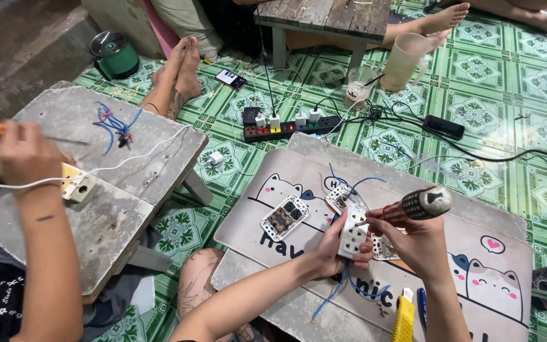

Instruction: Disassembling electrical outlet components using a screwdriver and pliers on a work mat

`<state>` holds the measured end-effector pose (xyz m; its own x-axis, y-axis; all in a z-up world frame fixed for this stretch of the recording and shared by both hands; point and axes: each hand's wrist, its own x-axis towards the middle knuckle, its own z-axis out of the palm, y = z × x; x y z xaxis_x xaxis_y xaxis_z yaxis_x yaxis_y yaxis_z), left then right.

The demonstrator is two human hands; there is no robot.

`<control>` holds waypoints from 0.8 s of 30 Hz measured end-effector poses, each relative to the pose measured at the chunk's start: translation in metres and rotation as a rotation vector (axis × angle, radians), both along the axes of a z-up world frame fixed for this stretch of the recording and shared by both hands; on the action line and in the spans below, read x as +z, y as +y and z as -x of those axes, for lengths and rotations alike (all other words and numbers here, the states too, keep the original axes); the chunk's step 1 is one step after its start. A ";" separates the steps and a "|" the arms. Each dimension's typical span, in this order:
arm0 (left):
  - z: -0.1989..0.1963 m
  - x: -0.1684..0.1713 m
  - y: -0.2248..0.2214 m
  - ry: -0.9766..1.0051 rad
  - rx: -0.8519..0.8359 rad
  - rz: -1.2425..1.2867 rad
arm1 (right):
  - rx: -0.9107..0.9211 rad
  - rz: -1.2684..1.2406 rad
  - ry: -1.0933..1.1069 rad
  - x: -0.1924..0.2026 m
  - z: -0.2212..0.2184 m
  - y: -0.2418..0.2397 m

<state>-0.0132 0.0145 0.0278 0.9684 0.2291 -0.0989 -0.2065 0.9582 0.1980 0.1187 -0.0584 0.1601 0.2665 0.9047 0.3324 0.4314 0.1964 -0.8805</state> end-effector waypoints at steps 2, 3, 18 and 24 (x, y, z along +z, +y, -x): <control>-0.003 -0.007 -0.001 0.016 0.025 0.029 | -0.050 -0.109 -0.067 0.001 0.008 0.006; -0.005 -0.010 -0.002 0.032 0.051 0.057 | -0.099 -0.219 -0.135 0.002 0.012 0.010; -0.006 -0.008 -0.002 0.063 0.139 0.051 | -0.182 -0.256 -0.059 -0.025 -0.001 0.009; -0.003 0.013 0.003 0.103 0.175 -0.009 | -0.044 -0.135 0.137 0.018 0.013 0.001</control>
